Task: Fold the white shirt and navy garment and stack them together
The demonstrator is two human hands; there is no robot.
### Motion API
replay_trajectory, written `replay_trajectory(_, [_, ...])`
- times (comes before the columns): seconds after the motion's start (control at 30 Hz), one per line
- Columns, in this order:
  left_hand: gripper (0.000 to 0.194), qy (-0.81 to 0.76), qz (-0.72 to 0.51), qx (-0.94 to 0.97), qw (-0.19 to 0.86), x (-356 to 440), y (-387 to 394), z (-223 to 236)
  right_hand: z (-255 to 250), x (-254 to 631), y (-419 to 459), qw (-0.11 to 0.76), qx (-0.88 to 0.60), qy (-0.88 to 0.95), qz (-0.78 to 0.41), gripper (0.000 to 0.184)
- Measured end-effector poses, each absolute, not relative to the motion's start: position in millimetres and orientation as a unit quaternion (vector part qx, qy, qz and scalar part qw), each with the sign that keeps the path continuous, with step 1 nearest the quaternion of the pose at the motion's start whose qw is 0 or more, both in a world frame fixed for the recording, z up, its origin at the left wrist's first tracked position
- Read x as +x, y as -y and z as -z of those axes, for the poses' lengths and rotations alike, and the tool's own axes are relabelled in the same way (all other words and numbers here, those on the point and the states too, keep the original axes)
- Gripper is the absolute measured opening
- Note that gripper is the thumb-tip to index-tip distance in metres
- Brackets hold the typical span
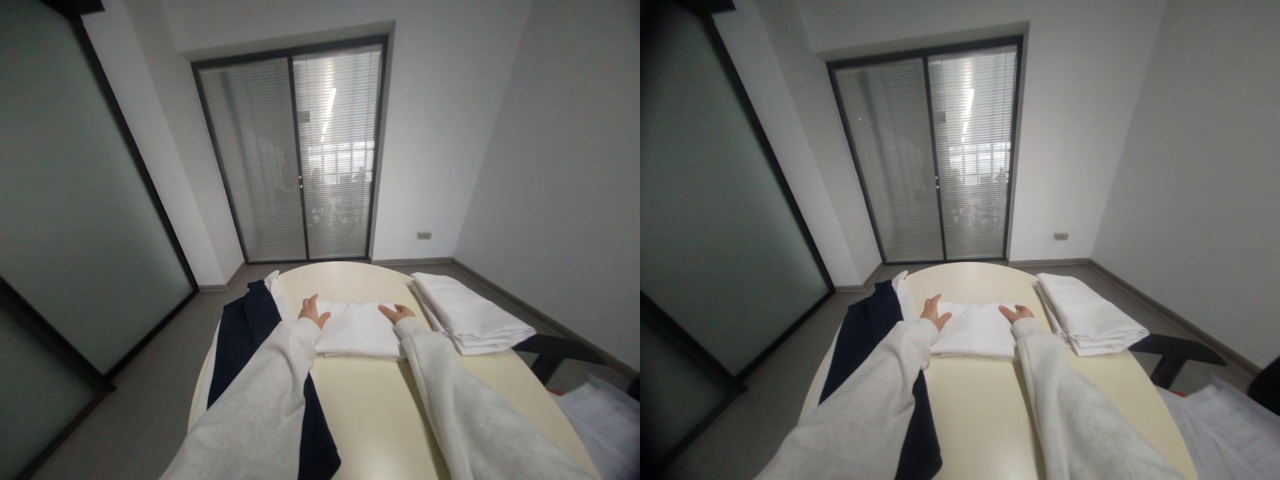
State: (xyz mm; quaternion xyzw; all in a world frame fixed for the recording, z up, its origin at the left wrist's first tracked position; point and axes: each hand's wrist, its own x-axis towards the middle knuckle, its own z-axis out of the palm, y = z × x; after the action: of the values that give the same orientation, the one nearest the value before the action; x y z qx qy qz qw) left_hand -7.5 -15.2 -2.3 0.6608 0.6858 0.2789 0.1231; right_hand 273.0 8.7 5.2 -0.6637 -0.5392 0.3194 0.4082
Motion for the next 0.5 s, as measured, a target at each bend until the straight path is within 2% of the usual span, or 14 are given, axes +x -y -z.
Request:
replay_trajectory(0.1, [0.064,-0.655,-0.353,0.654,0.136,-8.5,15.5,-0.5,-12.9,276.2,-8.9,0.384,-0.641,0.512,-0.425,0.053])
replay_trajectory(0.2, [0.056,-0.622,-0.438,0.636,0.129,-14.4,14.4,-6.4,-17.5,270.9,-5.8,0.395,-0.539,0.552,-0.499,0.06])
replay_trajectory(0.33, [0.053,-0.571,-0.545,0.604,0.103,-22.9,7.8,-7.6,-17.4,262.5,-2.1,0.427,-0.474,0.621,-0.455,0.082])
replay_trajectory(0.43, [0.056,-0.56,-0.566,0.59,0.134,-22.9,0.8,1.2,-17.8,265.1,-3.7,0.468,-0.468,0.616,-0.427,0.084])
replay_trajectory(0.5, [0.062,-0.56,-0.555,0.583,0.196,-20.3,-3.1,9.7,-20.1,271.2,-6.9,0.485,-0.481,0.61,-0.4,0.081])
